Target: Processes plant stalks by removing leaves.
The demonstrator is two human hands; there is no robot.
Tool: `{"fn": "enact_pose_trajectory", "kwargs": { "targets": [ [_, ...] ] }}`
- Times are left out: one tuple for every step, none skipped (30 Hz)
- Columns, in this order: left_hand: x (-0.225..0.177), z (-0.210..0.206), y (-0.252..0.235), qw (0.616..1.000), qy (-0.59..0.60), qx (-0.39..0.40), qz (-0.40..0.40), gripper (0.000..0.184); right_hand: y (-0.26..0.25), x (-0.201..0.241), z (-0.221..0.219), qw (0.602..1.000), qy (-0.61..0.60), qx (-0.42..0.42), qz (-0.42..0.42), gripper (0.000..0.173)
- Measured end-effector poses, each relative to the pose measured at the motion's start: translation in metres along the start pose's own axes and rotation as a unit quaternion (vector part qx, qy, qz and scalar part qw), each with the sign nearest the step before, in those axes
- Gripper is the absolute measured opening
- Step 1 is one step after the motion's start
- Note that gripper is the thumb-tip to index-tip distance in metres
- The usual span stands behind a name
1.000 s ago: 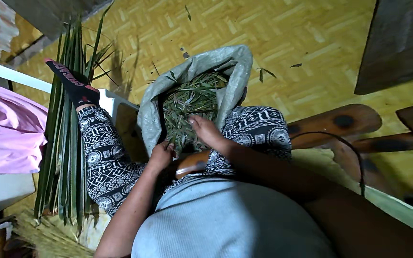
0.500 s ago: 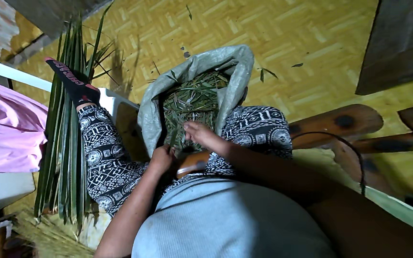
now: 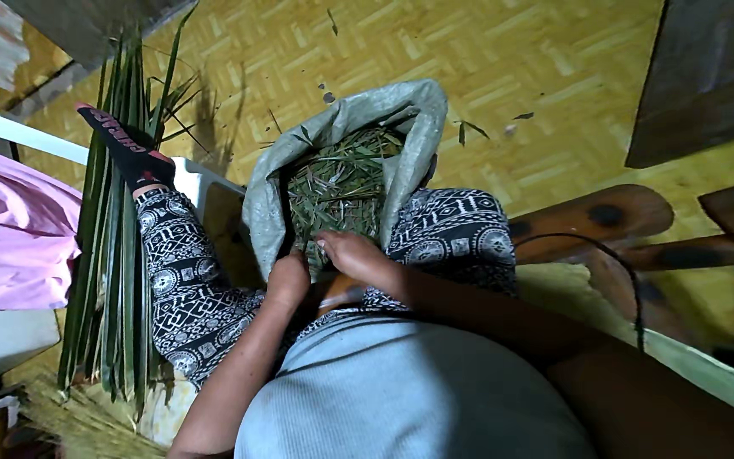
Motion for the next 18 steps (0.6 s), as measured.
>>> {"fn": "enact_pose_trajectory", "kwargs": {
  "targets": [
    [0.001,0.000,0.000,1.000,0.001,0.002,0.000,0.038,-0.002,-0.002,-0.002,1.000,0.016,-0.015,0.004,0.040],
    [0.002,0.000,0.000,1.000,0.001,0.002,-0.001,0.038,-0.004,-0.003,-0.003,0.999,0.030,-0.026,0.005,0.041],
    [0.002,0.000,0.000,1.000,0.002,0.002,-0.002,0.038,-0.007,-0.006,-0.004,0.999,0.040,-0.037,0.003,0.041],
    [0.003,0.000,0.001,1.000,0.005,0.003,-0.005,0.038,-0.011,-0.011,-0.004,0.998,0.041,-0.040,-0.006,0.042],
    [0.004,0.000,0.001,1.000,0.011,0.005,-0.009,0.038,-0.015,-0.015,-0.002,0.998,0.032,-0.043,-0.018,0.043],
    [0.005,0.000,0.000,1.000,0.020,0.006,-0.013,0.038,-0.018,-0.020,0.001,0.998,0.020,-0.045,-0.032,0.044],
    [0.006,0.000,0.000,0.999,0.030,0.007,-0.015,0.038,-0.021,-0.023,0.005,0.998,0.004,-0.048,-0.049,0.044],
    [0.008,0.001,0.000,0.999,0.038,0.007,-0.016,0.038,-0.023,-0.027,0.008,0.996,-0.015,-0.050,-0.068,0.044],
    [0.009,0.001,-0.001,0.999,0.044,0.007,-0.015,0.039,-0.025,-0.031,0.010,0.994,-0.034,-0.056,-0.084,0.044],
    [0.009,0.001,-0.001,0.999,0.049,0.007,-0.015,0.039,-0.025,-0.034,0.013,0.992,-0.052,-0.065,-0.094,0.044],
    [0.009,0.002,-0.001,0.998,0.057,0.007,-0.016,0.039,-0.025,-0.035,0.015,0.990,-0.069,-0.073,-0.098,0.044],
    [0.010,0.003,-0.001,0.998,0.064,0.005,-0.018,0.038,-0.023,-0.035,0.016,0.989,-0.085,-0.074,-0.093,0.044],
    [0.011,0.003,-0.001,0.997,0.072,0.002,-0.020,0.038,-0.020,-0.033,0.016,0.990,-0.100,-0.067,-0.078,0.044],
    [0.012,0.004,-0.002,0.997,0.077,-0.002,-0.021,0.038,-0.016,-0.030,0.016,0.990,-0.115,-0.054,-0.057,0.044],
    [0.012,0.003,-0.003,0.996,0.082,-0.006,-0.021,0.038,-0.010,-0.023,0.015,0.991,-0.126,-0.037,-0.034,0.043],
    [0.011,0.003,-0.003,0.996,0.084,-0.008,-0.019,0.038,-0.004,-0.016,0.014,0.991,-0.133,-0.018,-0.015,0.042],
    [0.011,0.003,-0.003,0.996,0.085,-0.010,-0.017,0.038,0.002,-0.008,0.011,0.990,-0.141,-0.006,0.004,0.040],
    [0.011,0.004,-0.004,0.996,0.087,-0.011,-0.016,0.037,0.008,-0.001,0.008,0.989,-0.146,0.002,0.020,0.038]
  ]
}}
Point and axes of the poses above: each hand's wrist, its own y-axis away from the middle knuckle, its own z-axis out of the back of the hand, x = y × z, the point moved 2 cm from there along -y, towards the middle knuckle, and after that the axes turned 5 degrees about y, right-handed, at the moved point
